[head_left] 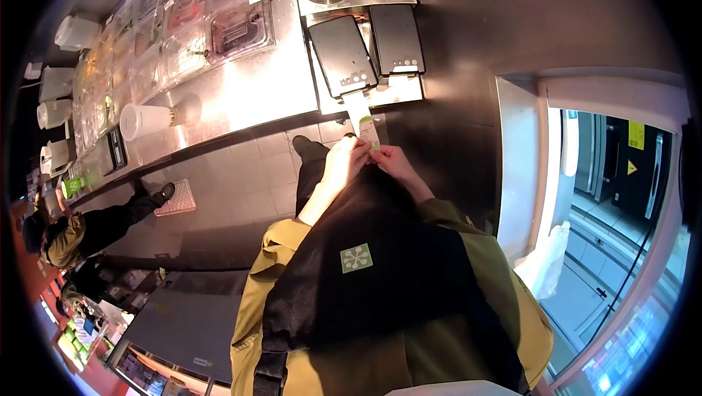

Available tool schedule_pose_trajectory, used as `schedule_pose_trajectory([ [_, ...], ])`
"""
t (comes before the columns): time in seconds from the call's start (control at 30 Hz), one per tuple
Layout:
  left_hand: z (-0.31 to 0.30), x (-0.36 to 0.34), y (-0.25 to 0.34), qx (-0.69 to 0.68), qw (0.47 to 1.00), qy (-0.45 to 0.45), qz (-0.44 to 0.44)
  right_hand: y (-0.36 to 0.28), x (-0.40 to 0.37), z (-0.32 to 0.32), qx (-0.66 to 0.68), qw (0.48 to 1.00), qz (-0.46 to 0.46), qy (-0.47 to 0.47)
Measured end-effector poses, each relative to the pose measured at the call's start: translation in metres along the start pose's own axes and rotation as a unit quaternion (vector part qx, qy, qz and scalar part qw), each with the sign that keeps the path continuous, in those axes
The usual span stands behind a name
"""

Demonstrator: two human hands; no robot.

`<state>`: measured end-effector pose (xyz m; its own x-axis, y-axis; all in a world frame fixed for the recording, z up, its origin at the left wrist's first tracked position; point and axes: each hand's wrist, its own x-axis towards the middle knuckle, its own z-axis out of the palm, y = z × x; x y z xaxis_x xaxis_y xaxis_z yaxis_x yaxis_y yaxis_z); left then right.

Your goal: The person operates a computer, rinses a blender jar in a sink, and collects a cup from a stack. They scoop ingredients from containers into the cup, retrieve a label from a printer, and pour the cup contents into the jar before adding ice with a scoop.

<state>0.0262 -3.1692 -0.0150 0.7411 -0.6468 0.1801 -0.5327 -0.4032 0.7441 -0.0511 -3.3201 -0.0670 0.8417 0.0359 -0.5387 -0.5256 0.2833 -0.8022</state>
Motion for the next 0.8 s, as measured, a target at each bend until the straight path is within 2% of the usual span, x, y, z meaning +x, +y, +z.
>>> schedule_pose_trajectory([
  [0.1,-0.001,0.002,-0.001,0.004,1.0,0.001,0.007,0.001,0.004,-0.001,-0.067,0.997,-0.034,0.005],
  [0.2,0.0,0.005,-0.003,0.001,1.0,0.009,0.012,-0.001,0.003,-0.002,-0.116,0.993,-0.028,0.017],
  [0.33,0.001,0.003,-0.008,-0.036,0.999,0.018,-0.002,0.009,0.009,0.0,-0.141,0.985,-0.082,0.055],
  [0.43,0.001,0.004,-0.01,-0.076,0.996,0.033,-0.033,0.008,0.007,0.0,-0.147,0.985,-0.077,0.047],
  [0.57,-0.005,0.008,-0.01,-0.118,0.982,0.059,-0.133,0.012,0.001,-0.004,-0.102,0.993,-0.053,0.039],
  [0.67,-0.012,0.019,-0.017,-0.146,0.965,0.142,-0.168,0.02,0.001,-0.016,-0.096,0.995,-0.028,0.014],
  [0.8,-0.026,0.028,0.004,-0.117,0.99,-0.021,-0.073,-0.001,-0.001,-0.011,-0.106,0.994,-0.012,-0.011],
])
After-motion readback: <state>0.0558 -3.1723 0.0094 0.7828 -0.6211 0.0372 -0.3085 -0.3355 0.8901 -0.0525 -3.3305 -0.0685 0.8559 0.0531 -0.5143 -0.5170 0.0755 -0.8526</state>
